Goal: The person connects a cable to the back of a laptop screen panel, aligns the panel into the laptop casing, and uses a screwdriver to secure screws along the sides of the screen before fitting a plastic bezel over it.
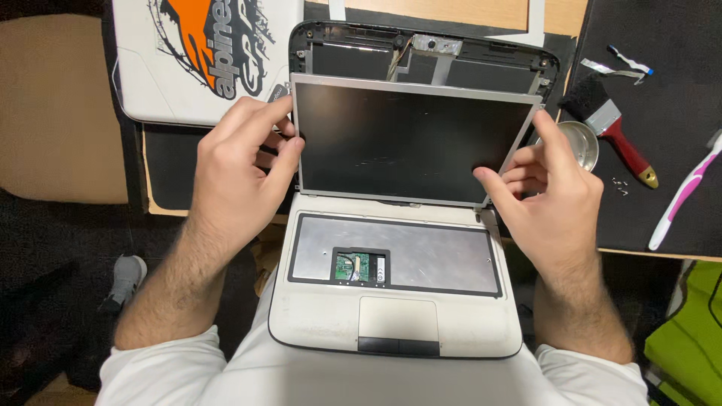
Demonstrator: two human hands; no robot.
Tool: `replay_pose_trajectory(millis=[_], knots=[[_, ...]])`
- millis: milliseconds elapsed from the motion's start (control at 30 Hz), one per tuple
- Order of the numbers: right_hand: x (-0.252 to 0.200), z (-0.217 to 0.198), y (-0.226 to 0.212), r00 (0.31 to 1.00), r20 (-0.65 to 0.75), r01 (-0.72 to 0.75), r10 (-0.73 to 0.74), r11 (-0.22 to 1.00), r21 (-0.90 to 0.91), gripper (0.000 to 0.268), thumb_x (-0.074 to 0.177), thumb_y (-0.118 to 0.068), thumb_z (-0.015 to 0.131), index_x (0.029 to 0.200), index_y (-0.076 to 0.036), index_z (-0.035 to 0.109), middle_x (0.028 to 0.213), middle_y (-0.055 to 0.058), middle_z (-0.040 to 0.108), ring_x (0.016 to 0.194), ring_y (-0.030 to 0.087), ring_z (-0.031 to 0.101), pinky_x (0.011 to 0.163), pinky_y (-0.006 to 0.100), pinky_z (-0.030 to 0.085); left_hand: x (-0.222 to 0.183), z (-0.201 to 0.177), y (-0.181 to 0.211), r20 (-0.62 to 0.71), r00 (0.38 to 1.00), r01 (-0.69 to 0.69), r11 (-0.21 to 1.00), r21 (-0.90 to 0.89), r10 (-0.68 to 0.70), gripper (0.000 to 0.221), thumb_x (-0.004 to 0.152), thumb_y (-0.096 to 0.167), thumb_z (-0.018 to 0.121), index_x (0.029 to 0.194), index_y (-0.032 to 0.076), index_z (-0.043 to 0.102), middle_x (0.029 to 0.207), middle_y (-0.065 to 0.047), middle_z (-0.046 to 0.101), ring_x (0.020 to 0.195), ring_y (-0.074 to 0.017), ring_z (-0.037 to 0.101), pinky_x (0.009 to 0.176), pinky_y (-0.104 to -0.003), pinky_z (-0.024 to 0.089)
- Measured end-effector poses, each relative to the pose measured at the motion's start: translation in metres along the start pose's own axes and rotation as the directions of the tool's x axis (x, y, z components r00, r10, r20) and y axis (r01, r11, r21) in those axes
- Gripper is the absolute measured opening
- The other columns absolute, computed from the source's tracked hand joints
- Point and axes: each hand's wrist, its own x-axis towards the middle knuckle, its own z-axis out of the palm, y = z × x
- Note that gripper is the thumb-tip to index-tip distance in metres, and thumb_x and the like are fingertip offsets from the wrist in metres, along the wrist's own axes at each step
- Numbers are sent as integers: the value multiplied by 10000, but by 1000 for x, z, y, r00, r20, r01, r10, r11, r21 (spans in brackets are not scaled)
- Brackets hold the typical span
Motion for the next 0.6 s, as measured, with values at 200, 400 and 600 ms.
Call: replay_pose_trajectory(millis=[200, 400, 600], knots=[[0, -1, -1, 998, -28, 47, -52, 987, -155, 910, 1109, 23, 1133, 1831, 121, 589, 1073, 164, 790, 798, 194, 749, 820, 336, 679, 1, 14, -13, -78, 993, -79, 989, 125, 90, 453, 1201, -98, 806, 1643, -37, 727, 1255, -142, 701, 847, -241, 646, 816, -397, 580], [9, 1, -14, 997, -33, 56, -67, 960, -273, 869, 1165, -37, 1114, 1864, 112, 621, 1067, 108, 802, 802, 173, 733, 821, 362, 655, 6, 32, -30, -180, 960, -185, 967, 175, 216, 461, 1231, -127, 799, 1679, -70, 702, 1214, -156, 632, 1116, -348, 642, 1018, -481, 584], [-2, -5, -24, 991, -31, 113, -128, 947, -301, 849, 1083, -86, 1168, 1775, 110, 716, 1196, 203, 776, 970, 290, 733, 996, 459, 638, 3, 41, -37, -217, 964, -159, 987, -12, 153, 522, 1255, -84, 766, 1753, 25, 651, 1464, -189, 557, 1224, -305, 648, 1019, -412, 638]])
